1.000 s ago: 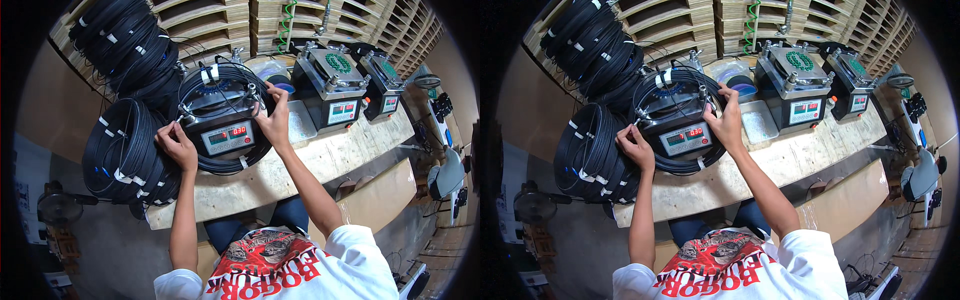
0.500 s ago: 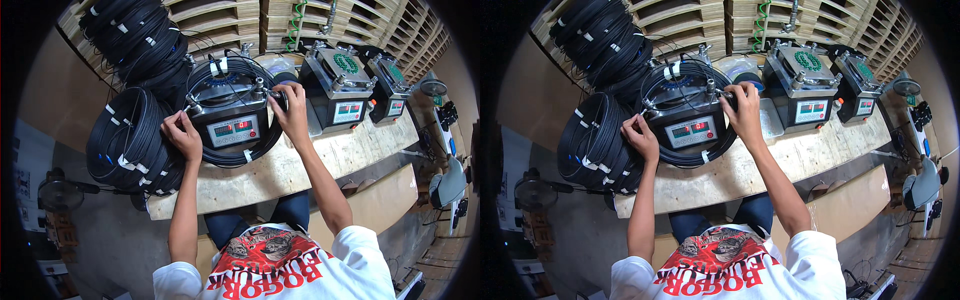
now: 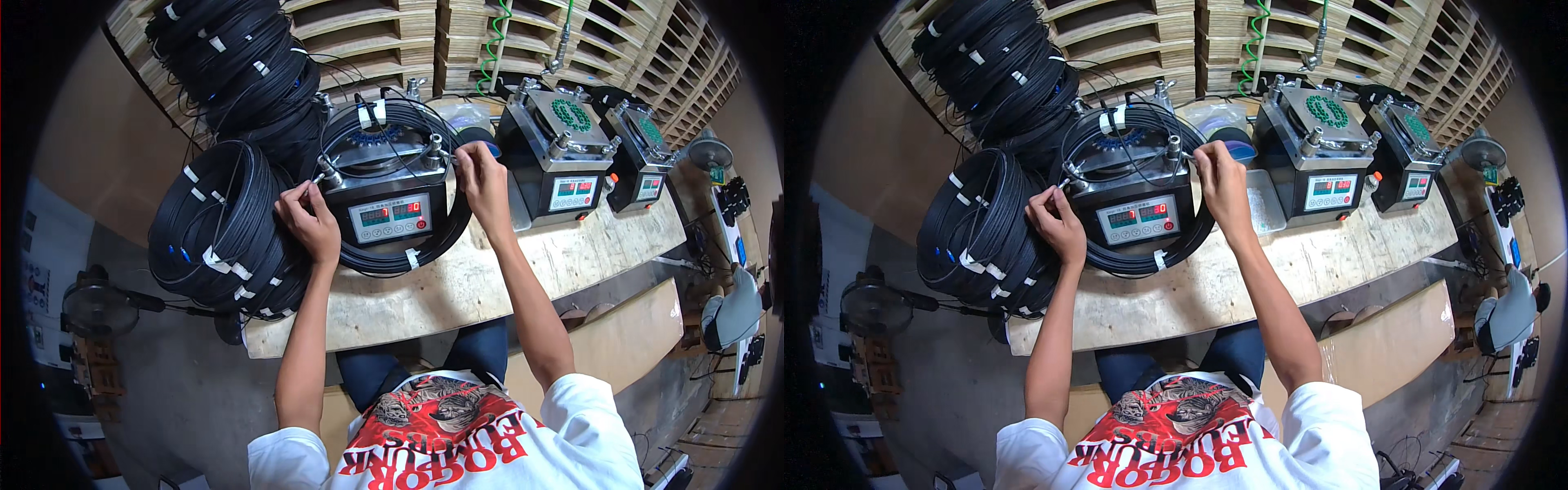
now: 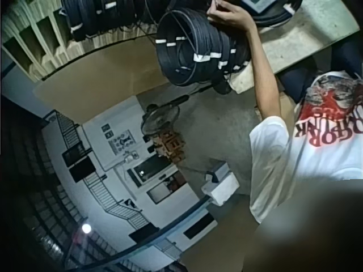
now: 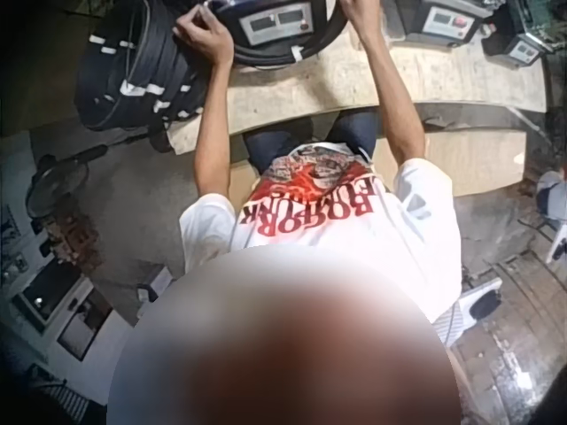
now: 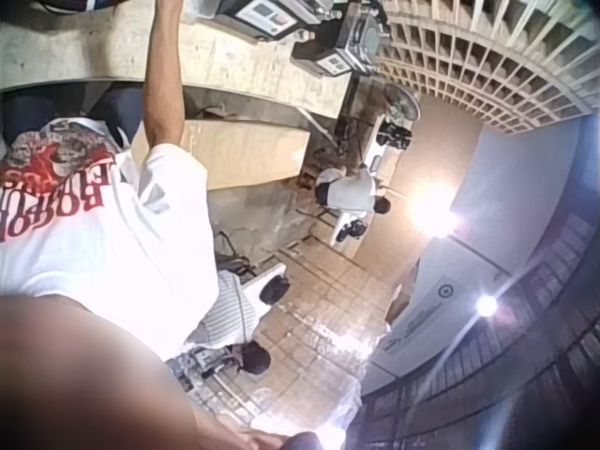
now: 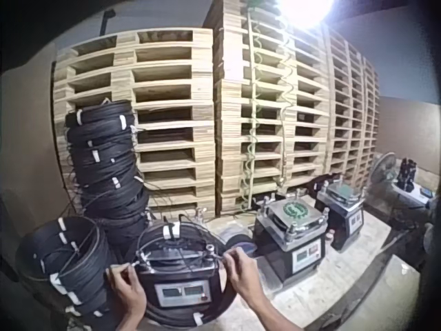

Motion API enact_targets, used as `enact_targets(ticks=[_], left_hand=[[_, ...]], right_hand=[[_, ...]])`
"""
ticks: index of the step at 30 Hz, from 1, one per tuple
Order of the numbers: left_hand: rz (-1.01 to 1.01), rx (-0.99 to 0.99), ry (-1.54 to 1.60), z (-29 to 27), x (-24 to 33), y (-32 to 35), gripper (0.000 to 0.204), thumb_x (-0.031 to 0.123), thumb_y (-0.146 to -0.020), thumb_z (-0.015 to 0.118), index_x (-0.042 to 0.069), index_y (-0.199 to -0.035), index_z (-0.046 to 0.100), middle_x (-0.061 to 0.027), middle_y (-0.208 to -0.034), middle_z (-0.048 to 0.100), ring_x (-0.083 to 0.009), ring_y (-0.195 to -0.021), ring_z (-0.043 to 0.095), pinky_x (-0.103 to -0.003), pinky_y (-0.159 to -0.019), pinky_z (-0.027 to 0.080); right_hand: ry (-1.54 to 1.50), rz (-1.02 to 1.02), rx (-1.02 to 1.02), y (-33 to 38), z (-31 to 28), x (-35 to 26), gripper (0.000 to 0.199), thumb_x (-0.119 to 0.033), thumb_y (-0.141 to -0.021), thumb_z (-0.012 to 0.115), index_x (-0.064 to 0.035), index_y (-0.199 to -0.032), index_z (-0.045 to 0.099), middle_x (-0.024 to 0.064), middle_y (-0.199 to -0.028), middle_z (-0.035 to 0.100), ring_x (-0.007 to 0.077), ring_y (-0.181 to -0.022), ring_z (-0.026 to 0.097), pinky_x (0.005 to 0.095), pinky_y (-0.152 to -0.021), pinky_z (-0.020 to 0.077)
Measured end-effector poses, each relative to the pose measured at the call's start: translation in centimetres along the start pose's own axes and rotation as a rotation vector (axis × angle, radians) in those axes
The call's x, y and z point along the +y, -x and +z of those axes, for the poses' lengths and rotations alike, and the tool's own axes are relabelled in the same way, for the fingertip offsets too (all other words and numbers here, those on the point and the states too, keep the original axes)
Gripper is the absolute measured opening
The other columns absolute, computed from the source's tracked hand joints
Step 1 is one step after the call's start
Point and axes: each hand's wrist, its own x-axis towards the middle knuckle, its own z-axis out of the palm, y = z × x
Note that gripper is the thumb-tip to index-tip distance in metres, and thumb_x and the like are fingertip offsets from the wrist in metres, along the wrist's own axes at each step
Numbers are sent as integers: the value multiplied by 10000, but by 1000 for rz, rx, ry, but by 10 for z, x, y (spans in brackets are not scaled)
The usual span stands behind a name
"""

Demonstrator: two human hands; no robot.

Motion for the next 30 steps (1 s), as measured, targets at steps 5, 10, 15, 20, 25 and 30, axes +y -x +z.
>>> enact_targets(ticks=[5,10,15,20,25,30], left_hand=[[-12,-3,18,-2,0,0,143,141,-994,601,-2,-1000,602,-111,-911,594,-242,-862,519,-347,-735,451],[-25,5,33,0,4,0,142,142,-996,597,0,-1002,602,-108,-908,591,-243,-866,516,-348,-739,450],[13,10,8,-2,2,2,133,143,-990,598,11,-1004,603,-107,-905,590,-257,-869,519,-374,-777,426],[152,64,-90,-4,0,0,108,129,-974,611,28,-1005,586,-110,-972,582,-305,-980,538,-451,-968,371],[187,66,38,-1,-7,-10,212,88,-955,596,2,-1145,562,-202,-1187,541,-356,-1110,524,-432,-979,420],[-19,-48,85,1,-11,-15,387,141,-944,557,21,-1311,537,-239,-1210,588,-412,-1089,569,-455,-975,448]], right_hand=[[102,3,14,1,-2,-14,183,-116,-957,657,40,-1003,575,142,-716,619,161,-594,535,315,-555,435],[45,-61,-9,3,-1,-1,173,-55,-917,698,65,-967,584,147,-777,684,128,-652,599,294,-600,477],[23,5,0,5,-1,-4,166,-59,-927,689,80,-915,599,164,-849,728,98,-738,647,273,-647,509],[10,16,113,28,17,-10,264,-87,-934,685,8,-1133,540,126,-776,636,170,-677,634,312,-626,501],[281,-254,-52,61,31,11,355,-82,-848,737,-43,-1148,551,164,-1062,514,337,-897,572,424,-782,489],[712,-393,-192,77,40,14,464,-229,-771,792,-98,-1139,543,116,-1020,505,302,-1009,504,414,-855,392]])
